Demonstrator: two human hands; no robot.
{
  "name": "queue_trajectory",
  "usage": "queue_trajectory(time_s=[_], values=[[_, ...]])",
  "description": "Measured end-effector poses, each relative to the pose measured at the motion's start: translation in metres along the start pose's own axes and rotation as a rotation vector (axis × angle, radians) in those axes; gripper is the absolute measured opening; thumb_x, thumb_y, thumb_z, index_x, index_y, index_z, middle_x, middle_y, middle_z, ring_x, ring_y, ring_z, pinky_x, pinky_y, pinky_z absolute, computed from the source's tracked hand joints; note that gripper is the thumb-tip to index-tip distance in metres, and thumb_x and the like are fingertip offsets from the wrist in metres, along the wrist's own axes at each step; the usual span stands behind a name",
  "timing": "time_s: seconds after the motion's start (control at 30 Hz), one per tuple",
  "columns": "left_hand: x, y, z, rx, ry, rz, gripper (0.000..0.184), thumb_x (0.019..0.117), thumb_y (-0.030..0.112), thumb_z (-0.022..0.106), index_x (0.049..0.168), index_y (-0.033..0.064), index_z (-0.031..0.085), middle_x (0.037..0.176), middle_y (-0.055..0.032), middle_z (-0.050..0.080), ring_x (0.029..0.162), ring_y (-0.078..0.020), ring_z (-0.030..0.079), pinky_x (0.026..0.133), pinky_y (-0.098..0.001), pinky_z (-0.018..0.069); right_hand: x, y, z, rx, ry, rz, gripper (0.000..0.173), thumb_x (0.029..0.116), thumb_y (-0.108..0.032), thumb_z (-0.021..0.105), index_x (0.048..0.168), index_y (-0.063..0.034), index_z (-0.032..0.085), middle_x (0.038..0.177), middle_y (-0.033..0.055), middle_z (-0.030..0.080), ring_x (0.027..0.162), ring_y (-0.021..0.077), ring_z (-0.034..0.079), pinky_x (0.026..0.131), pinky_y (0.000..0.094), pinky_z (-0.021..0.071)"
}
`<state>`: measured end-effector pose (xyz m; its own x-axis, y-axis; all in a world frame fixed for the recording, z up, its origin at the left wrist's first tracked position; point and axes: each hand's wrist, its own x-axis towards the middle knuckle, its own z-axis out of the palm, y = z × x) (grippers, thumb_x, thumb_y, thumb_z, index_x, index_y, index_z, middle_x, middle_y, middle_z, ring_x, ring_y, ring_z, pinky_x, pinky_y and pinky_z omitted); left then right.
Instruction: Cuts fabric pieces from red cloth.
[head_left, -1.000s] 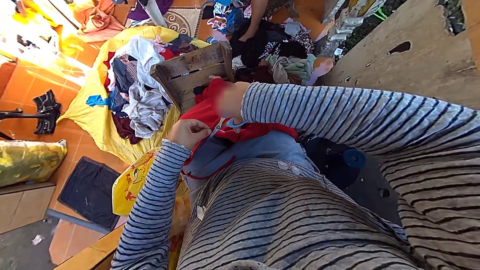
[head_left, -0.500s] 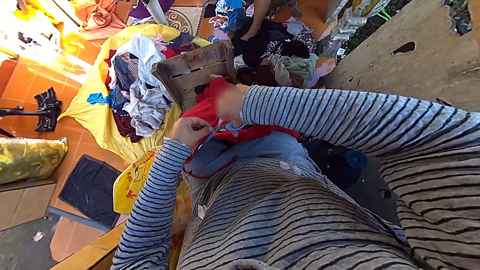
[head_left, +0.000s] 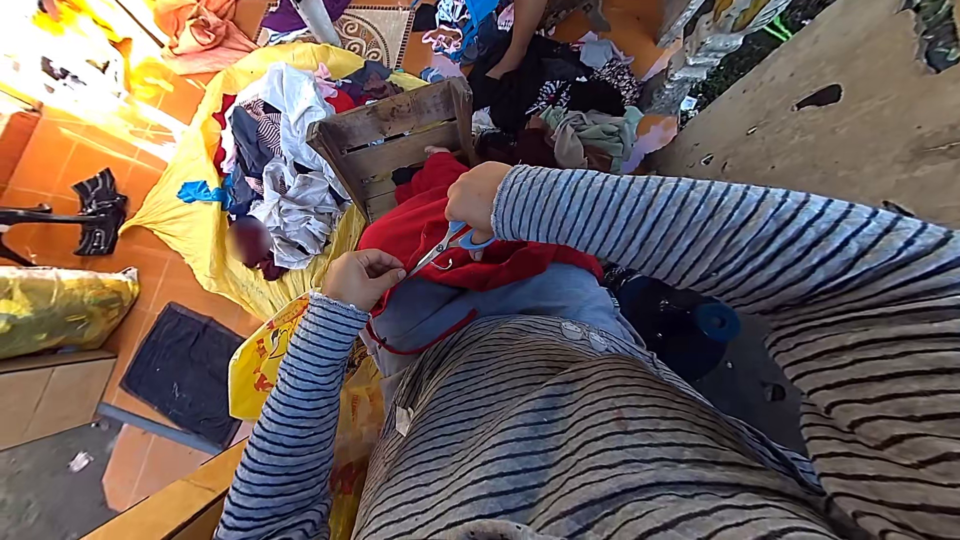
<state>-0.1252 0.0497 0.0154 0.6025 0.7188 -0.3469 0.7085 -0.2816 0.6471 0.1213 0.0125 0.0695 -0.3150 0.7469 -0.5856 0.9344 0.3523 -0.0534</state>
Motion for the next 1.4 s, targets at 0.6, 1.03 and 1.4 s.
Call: queue_trajectory(time_s=[0.6,1.03,1.4], values=[[0.012,0.001,-0.007,0.009,-0.046,-0.053,0.013,0.0915,0.021,0.075,0.095,0.0094,0.077,0.08,-0.0047,0.073,0.074,-0.0168,0.067,0.075,-0.0463,0.0536,0.018,-0.021,-0.009,-0.014,0.045,-0.04,0.043,0.0855,-0.03,0.082,0.114,-0.0005,0.069,0.123,0.0199,0.064,0.121,0.0406,0.059,0.093,0.0572,0.0507],[0.016,0.0,-0.009,-0.023,-0.045,-0.077,0.012,0.0917,0.022,0.076,0.094,0.0101,0.077,0.081,-0.004,0.073,0.075,-0.015,0.068,0.076,-0.0448,0.0541,0.024,-0.023,-0.02,-0.052,0.009,-0.044,0.047,0.0843,-0.034,0.083,0.116,-0.0026,0.069,0.127,0.0185,0.062,0.122,0.0393,0.059,0.092,0.0563,0.0515],[0.014,-0.007,-0.009,-0.117,-0.012,-0.017,0.012,0.0932,0.018,0.075,0.098,0.0068,0.074,0.082,-0.0039,0.071,0.073,-0.012,0.065,0.074,-0.0379,0.0532,0.028,-0.025,-0.027,-0.078,-0.042,-0.033,0.03,0.09,-0.023,0.078,0.108,-0.0005,0.07,0.113,0.0204,0.067,0.109,0.0403,0.065,0.084,0.0588,0.0522]])
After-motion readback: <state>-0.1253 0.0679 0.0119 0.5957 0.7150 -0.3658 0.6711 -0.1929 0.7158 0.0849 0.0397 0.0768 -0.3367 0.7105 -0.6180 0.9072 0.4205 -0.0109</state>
